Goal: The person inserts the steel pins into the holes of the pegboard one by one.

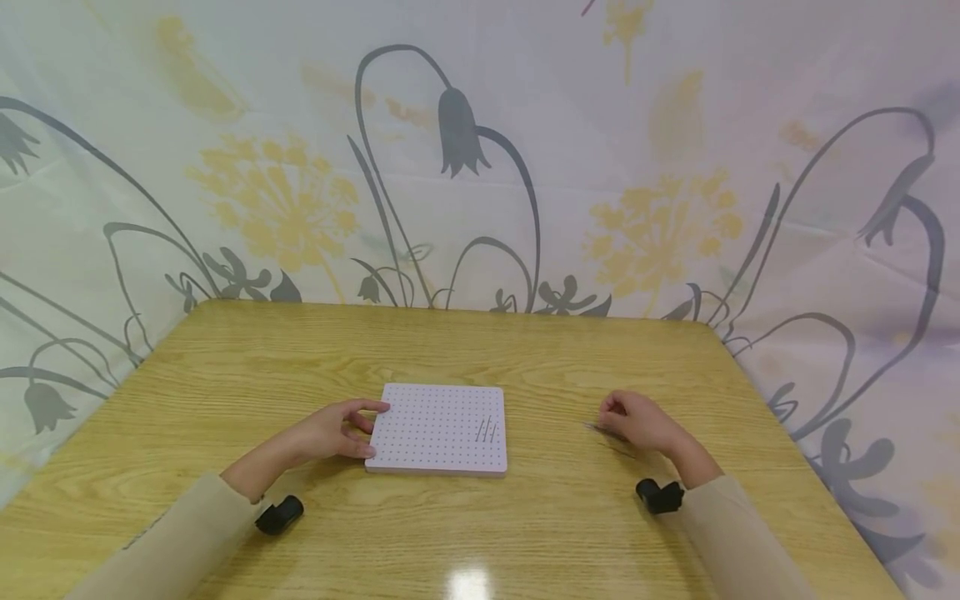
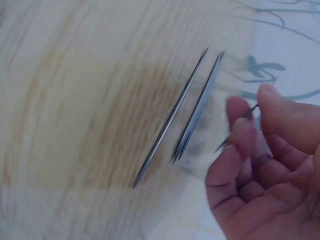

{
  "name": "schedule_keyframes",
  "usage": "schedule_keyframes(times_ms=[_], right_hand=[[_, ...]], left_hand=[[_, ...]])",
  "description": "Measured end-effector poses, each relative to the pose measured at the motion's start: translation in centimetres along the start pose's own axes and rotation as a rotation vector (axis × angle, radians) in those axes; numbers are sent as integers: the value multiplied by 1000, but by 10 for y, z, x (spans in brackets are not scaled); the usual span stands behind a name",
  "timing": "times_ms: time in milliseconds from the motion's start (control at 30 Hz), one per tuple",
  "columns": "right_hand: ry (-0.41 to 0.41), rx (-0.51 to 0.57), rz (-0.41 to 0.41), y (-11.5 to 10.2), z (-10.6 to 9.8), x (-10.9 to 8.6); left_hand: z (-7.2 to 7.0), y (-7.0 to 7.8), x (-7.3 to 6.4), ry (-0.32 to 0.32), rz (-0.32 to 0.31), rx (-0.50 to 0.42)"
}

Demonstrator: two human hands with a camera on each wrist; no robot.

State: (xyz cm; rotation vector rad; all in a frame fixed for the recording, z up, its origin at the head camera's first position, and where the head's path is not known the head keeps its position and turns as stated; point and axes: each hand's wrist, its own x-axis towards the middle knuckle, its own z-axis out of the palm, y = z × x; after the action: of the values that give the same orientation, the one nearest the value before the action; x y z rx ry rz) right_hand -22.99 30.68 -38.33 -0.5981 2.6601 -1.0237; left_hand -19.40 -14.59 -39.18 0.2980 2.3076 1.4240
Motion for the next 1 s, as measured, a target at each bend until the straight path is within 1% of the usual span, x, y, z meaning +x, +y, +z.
schedule_keyframes(times_ms=[133,233,333,400,467,533,633,833,1000], right_hand=[[60,38,-47,-5,0,3],[103,28,-75,-10,2,5],[140,21,-75,-17,6,6],[153,40,-71,-22,9,7],[154,99,-71,-27,13,8],[151,161,-89,-31,17,10],[128,244,-115,-37,22,13],[78,307,-154,-43,30,18],[40,334,-192,-47,35,22]], left_hand=[[0,0,0,-2,3,4],[0,1,-1,-3,6,2],[0,1,-1,-2,6,4],[0,1,-1,-2,5,5],[0,1,0,-1,3,7],[0,0,0,-2,1,5],[0,-1,0,-2,1,4],[0,-1,1,-2,5,1],[0,-1,1,-4,4,-10]])
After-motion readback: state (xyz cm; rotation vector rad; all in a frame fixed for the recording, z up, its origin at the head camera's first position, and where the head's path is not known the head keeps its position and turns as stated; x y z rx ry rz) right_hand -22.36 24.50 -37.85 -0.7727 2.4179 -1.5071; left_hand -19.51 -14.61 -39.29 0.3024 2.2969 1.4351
